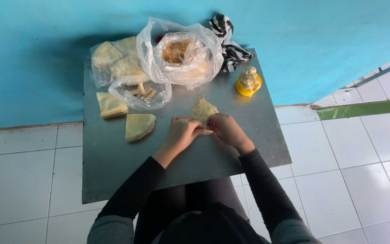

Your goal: The person sits at a low metal table and folds triangular thin pancake pieces, adding a pinch of brown filling from a plastic bag and rolling or folding them into stuffed pieces. Finished pieces are placed into a plastic bag beside the stack of pancakes.

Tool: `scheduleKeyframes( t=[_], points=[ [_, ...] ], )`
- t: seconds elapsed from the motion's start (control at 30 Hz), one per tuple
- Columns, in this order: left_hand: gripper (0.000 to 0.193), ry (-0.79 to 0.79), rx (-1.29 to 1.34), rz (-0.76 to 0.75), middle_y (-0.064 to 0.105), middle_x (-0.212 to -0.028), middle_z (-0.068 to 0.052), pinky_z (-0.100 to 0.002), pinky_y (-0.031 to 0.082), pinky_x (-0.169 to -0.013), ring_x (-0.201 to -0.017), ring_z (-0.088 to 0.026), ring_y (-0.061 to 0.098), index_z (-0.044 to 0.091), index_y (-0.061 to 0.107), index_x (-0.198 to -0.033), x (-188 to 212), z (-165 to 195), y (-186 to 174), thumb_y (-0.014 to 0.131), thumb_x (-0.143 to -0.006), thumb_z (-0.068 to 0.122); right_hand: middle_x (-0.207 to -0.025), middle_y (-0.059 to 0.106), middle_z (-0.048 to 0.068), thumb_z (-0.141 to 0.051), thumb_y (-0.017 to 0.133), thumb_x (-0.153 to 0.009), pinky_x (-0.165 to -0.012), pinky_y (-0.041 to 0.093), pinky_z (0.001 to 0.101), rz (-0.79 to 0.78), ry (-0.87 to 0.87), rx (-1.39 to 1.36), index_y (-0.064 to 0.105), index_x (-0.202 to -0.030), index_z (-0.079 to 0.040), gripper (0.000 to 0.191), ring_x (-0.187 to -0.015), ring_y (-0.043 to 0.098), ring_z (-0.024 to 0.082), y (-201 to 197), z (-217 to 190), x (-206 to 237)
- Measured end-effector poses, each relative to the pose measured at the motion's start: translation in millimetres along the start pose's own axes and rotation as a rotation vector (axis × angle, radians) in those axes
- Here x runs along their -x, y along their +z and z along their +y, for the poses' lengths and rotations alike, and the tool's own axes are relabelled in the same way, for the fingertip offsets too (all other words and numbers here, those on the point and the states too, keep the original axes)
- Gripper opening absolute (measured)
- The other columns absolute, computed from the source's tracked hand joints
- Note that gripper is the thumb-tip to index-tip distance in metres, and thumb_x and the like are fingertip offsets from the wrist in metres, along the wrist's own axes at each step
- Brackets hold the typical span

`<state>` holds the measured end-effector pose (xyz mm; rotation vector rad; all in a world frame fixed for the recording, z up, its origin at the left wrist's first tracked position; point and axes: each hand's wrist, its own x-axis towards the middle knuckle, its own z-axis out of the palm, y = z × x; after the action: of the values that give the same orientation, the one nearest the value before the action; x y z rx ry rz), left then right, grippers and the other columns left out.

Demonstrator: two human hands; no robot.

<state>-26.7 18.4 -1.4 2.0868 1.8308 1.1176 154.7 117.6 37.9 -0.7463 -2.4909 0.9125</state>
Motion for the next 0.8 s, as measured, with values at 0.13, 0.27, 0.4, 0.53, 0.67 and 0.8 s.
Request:
scheduleKeyframes(
  t=[0.13,0.27,0.4,0.53,0.67,0.8],
  points=[
    [0.008,0.190,-0.244,0.055,0.072,-0.087,-0.002,-0.041,0.041,-0.089,-0.092,-0.023,0.068,0.013,0.074,-0.089,3,5,1,0.076,-0.088,0.022,-0.091,0.069,0.015,-0.009,0.076,-0.083,-0.074,0.053,0.0396,0.155,-0.235,0.105,0.068,-0.092,-0.001,0.015,-0.085,0.066,0.031,7,3,19],
    [0.012,-0.229,-0.126,-0.112,0.073,-0.087,-0.002,-0.042,0.041,-0.085,-0.092,-0.023,0.067,0.018,0.078,-0.091,-10,9,-2,0.078,-0.089,0.030,-0.086,0.069,0.012,-0.012,0.077,-0.084,-0.072,0.056,0.0361,0.037,0.160,-0.074,0.072,-0.093,-0.004,0.013,-0.075,0.069,0.023,9,18,2],
    [0.018,-0.496,0.211,-0.162,0.073,-0.090,0.001,-0.037,0.050,-0.083,-0.087,-0.021,0.071,0.020,0.077,-0.092,-20,7,-7,0.082,-0.080,0.032,-0.089,0.067,0.014,-0.015,0.084,-0.077,-0.075,0.054,0.0362,-0.025,0.218,-0.066,0.068,-0.084,-0.003,0.021,-0.082,0.066,0.024,5,33,-16],
    [0.014,-0.075,-0.058,0.046,0.072,-0.096,0.000,-0.044,0.040,-0.086,-0.097,-0.025,0.065,0.017,0.079,-0.091,-4,7,0,0.081,-0.083,0.029,-0.110,0.061,0.012,-0.011,0.073,-0.080,-0.090,0.050,0.0401,0.128,-0.139,0.089,0.070,-0.094,-0.004,0.016,-0.101,0.061,0.030,10,39,3],
    [0.016,-0.038,-0.194,0.149,0.065,-0.103,-0.001,-0.044,0.039,-0.091,-0.103,-0.025,0.060,0.015,0.077,-0.088,4,10,8,0.081,-0.085,0.031,-0.117,0.061,0.011,-0.016,0.073,-0.085,-0.098,0.043,0.0436,0.194,-0.147,0.144,0.073,-0.094,-0.008,0.012,-0.112,0.056,0.033,18,38,20],
    [0.022,-0.370,-0.208,0.194,0.060,-0.104,-0.005,-0.050,0.036,-0.088,-0.103,-0.029,0.054,0.014,0.078,-0.081,-6,18,17,0.084,-0.075,0.034,-0.108,0.062,0.008,-0.029,0.082,-0.082,-0.094,0.042,0.0412,0.340,0.246,0.121,0.076,-0.093,-0.012,0.022,-0.109,0.055,0.028,33,29,5]
  ],
)
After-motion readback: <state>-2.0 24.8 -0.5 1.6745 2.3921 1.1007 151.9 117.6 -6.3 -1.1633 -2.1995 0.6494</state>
